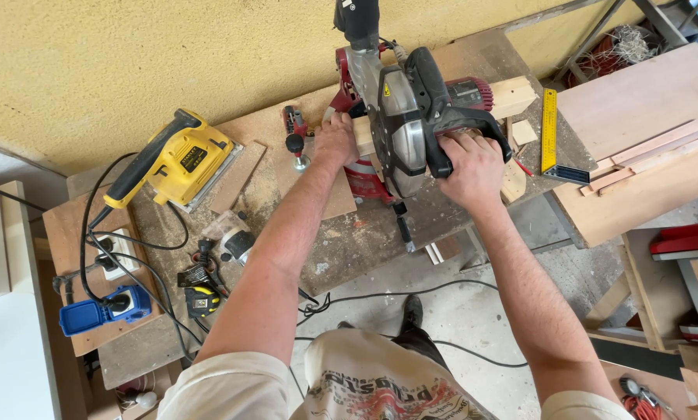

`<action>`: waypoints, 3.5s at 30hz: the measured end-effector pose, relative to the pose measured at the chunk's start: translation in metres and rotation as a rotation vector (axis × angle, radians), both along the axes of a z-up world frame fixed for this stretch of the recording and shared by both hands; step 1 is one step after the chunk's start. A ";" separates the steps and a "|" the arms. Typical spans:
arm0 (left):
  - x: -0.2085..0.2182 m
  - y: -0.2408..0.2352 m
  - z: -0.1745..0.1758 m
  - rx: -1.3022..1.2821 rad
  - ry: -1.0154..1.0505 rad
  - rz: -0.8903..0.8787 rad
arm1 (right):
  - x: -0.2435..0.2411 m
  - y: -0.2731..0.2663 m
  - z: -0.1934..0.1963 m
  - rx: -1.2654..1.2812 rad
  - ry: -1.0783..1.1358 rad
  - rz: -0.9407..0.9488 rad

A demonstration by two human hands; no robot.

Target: Measuring and cutting wooden boards to specific sizes using a miter saw and tape measure.

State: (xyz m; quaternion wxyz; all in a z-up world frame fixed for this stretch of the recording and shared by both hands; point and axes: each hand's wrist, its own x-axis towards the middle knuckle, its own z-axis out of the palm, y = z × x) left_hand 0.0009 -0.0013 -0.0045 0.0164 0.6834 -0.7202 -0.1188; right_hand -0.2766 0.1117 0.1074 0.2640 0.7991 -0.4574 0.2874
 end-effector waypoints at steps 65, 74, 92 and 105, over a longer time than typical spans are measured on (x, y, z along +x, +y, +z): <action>-0.018 0.050 0.110 0.254 0.040 0.082 | 0.025 -0.114 0.189 -0.274 0.079 0.274; -0.034 0.052 0.127 0.300 0.031 0.134 | -0.007 -0.132 0.197 -0.130 0.024 0.570; -0.052 0.090 0.097 0.004 -0.092 0.082 | -0.134 -0.253 -0.060 0.897 0.317 0.463; -0.028 0.295 -0.010 0.156 -0.133 0.242 | -0.096 -0.220 -0.091 0.787 0.197 0.505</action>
